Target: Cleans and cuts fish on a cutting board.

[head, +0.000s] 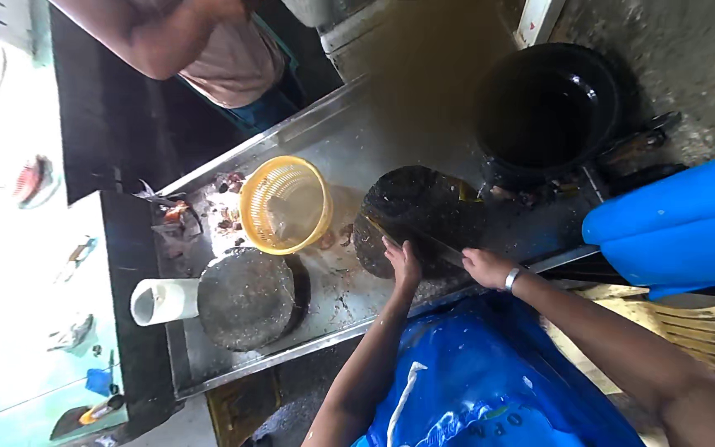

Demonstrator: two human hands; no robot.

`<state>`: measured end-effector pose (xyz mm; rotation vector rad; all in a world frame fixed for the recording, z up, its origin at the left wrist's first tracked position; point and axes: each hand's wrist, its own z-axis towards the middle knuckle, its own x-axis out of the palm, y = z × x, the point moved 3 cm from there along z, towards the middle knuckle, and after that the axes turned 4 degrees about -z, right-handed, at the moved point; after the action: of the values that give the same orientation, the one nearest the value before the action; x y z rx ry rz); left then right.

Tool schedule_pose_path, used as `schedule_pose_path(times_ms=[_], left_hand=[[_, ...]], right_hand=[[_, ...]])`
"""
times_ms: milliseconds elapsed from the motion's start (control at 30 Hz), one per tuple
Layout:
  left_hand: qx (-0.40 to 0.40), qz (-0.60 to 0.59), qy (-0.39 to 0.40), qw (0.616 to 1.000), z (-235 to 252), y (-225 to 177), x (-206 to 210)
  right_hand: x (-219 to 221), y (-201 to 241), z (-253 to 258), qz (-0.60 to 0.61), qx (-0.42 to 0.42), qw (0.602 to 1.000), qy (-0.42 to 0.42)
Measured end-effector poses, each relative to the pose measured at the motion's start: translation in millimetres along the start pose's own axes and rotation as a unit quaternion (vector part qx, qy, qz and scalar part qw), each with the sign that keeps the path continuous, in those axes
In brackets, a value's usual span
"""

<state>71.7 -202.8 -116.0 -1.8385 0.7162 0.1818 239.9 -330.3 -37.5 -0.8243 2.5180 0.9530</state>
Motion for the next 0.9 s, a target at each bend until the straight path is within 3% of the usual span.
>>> schedule_pose_path(times_ms=[233, 433, 667, 900], left_hand=[[0.029, 0.000, 0.005, 1.000, 1, 3, 2], [0.036, 0.009, 0.016, 0.999, 0, 0, 2], [0.042, 0.012, 0.016, 0.999, 3, 1, -2], [0.060, 0.031, 0.016, 0.998, 4, 1, -1]], right_hand=[[-18, 7, -14, 0.051, 0.025, 0.998, -0.006], [-29, 7, -14, -0.035, 0.009, 0.999, -0.015], [-30, -34, -26, 0.076, 0.124, 0.985, 0.089], [-36, -9, 7, 0.131, 0.086, 0.988, 0.008]])
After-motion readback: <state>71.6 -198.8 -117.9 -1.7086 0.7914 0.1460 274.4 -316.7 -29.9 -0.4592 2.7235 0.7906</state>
